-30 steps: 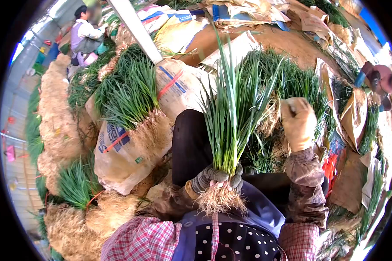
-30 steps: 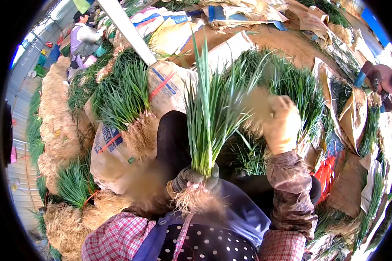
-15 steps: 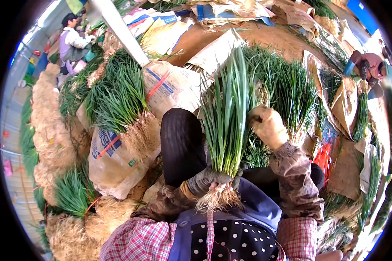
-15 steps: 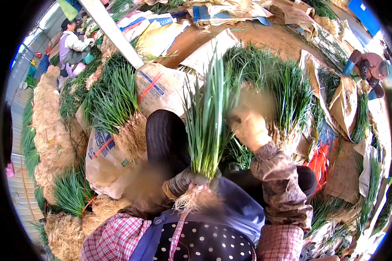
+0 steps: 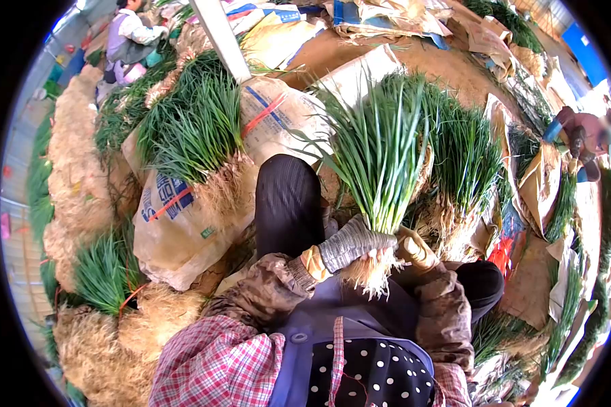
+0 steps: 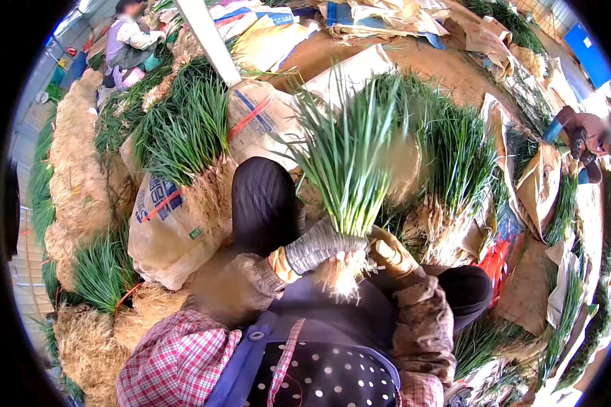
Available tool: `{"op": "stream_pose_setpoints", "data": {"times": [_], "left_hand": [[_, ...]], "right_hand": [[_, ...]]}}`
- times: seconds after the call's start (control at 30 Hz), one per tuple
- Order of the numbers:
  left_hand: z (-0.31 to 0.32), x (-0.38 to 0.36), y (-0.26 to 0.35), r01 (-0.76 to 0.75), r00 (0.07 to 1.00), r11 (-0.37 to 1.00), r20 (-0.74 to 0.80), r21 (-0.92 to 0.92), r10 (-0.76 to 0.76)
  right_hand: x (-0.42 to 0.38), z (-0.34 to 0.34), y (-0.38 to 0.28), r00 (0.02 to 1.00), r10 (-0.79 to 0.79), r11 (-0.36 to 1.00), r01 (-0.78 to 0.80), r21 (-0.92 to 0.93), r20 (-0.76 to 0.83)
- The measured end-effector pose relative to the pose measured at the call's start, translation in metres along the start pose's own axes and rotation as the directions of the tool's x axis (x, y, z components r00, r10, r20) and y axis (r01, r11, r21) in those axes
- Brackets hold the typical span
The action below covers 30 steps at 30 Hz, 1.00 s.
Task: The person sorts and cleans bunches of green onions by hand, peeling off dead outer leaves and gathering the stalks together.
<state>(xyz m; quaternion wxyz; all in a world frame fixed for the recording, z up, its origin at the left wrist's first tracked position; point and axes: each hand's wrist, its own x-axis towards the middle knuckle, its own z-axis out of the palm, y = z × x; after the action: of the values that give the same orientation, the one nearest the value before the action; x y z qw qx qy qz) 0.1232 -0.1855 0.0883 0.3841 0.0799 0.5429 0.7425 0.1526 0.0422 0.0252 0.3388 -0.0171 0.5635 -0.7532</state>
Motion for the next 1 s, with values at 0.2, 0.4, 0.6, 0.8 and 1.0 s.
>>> {"op": "stream_pose_setpoints", "data": {"times": [0.2,0.4,0.6,0.8,1.0], "left_hand": [[0.008,0.001,-0.067,0.089,0.699,0.901,0.671,-0.425,0.248],[-0.007,0.008,-0.072,-0.051,0.875,0.978,0.463,-0.204,0.142],[-0.001,0.009,-0.046,-0.112,0.993,0.971,0.017,-0.209,0.118],[-0.001,0.004,-0.059,0.132,0.966,0.955,-0.180,-0.267,-0.184],[0.011,-0.025,-0.069,0.142,0.971,0.988,0.203,-0.055,-0.128]], "right_hand": [[0.029,0.076,-0.044,0.894,-0.363,0.799,0.152,0.582,0.264],[0.024,0.079,-0.074,0.962,-0.022,0.959,0.097,0.267,-0.273],[0.062,0.055,-0.049,0.914,-0.030,0.872,0.222,0.437,-0.404],[0.051,0.081,-0.063,0.859,0.064,0.961,0.085,0.264,-0.508],[0.120,-0.003,-0.050,0.830,-0.090,0.996,0.089,-0.029,-0.550]]}}
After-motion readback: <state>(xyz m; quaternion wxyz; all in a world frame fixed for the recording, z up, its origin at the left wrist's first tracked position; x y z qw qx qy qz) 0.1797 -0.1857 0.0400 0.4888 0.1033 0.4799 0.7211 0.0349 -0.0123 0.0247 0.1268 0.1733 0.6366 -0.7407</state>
